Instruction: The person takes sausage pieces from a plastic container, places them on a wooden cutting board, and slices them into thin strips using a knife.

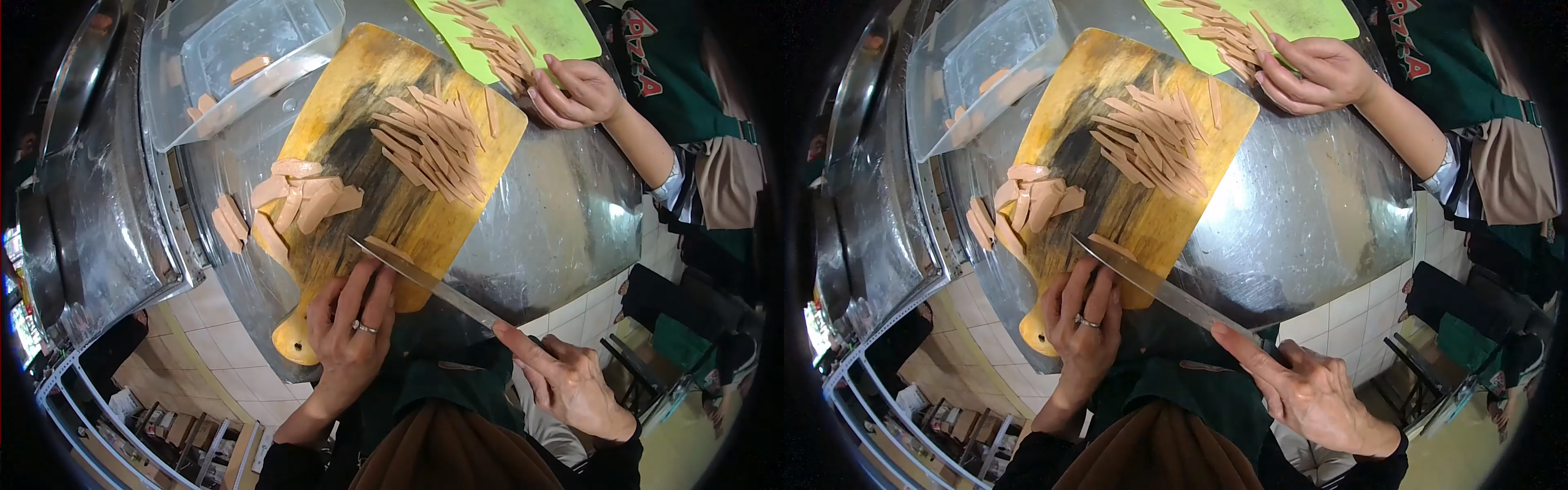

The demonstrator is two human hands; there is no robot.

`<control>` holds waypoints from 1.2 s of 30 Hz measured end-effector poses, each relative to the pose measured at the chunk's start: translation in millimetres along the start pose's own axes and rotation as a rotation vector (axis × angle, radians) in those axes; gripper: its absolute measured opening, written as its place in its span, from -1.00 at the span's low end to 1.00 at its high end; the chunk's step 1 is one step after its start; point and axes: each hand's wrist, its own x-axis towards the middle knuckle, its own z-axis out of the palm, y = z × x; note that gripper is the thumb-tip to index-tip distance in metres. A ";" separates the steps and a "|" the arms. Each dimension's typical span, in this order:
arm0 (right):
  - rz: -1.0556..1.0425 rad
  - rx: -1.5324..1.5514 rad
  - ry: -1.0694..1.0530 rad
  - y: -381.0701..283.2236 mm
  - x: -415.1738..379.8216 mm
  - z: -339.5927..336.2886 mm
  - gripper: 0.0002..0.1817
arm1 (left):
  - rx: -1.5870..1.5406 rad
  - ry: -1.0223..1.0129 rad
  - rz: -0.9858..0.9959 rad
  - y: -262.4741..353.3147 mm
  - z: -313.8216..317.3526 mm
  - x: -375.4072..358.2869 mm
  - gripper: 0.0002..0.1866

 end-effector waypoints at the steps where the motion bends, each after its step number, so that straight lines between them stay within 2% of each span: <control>1: 0.004 0.001 -0.014 -0.2 0.5 -1.6 -0.15 | -0.006 -0.010 -0.004 -0.5 -0.3 -0.3 -0.63; 4: 0.018 0.010 -0.057 -2.3 3.5 -9.4 -0.10 | -0.015 -0.025 -0.007 -1.7 -0.4 -0.1 -0.62; 8: -0.011 0.049 -0.120 2.7 15.0 -11.5 -0.06 | 0.027 0.026 0.035 -5.8 2.6 1.4 -0.47; 10: -0.093 0.087 -0.039 4.4 29.0 -2.4 -0.05 | 0.037 0.028 0.038 -6.2 2.9 -0.2 -0.46; 16: -0.160 0.145 0.064 11.4 47.3 14.1 -0.15 | 0.052 0.051 0.031 -5.0 4.4 0.5 -0.40; 22: -0.043 0.091 0.100 1.7 25.5 2.0 -0.29 | 0.048 0.044 0.042 -5.9 3.2 1.5 -0.36; 34: -0.005 0.083 0.054 -5.8 11.5 -6.0 -0.32 | 0.038 0.075 0.032 -5.0 4.7 -0.5 -0.43; 36: 0.058 0.082 0.023 -13.9 12.1 -11.3 -0.38 | 0.036 0.081 0.034 -5.9 5.7 -1.7 -0.45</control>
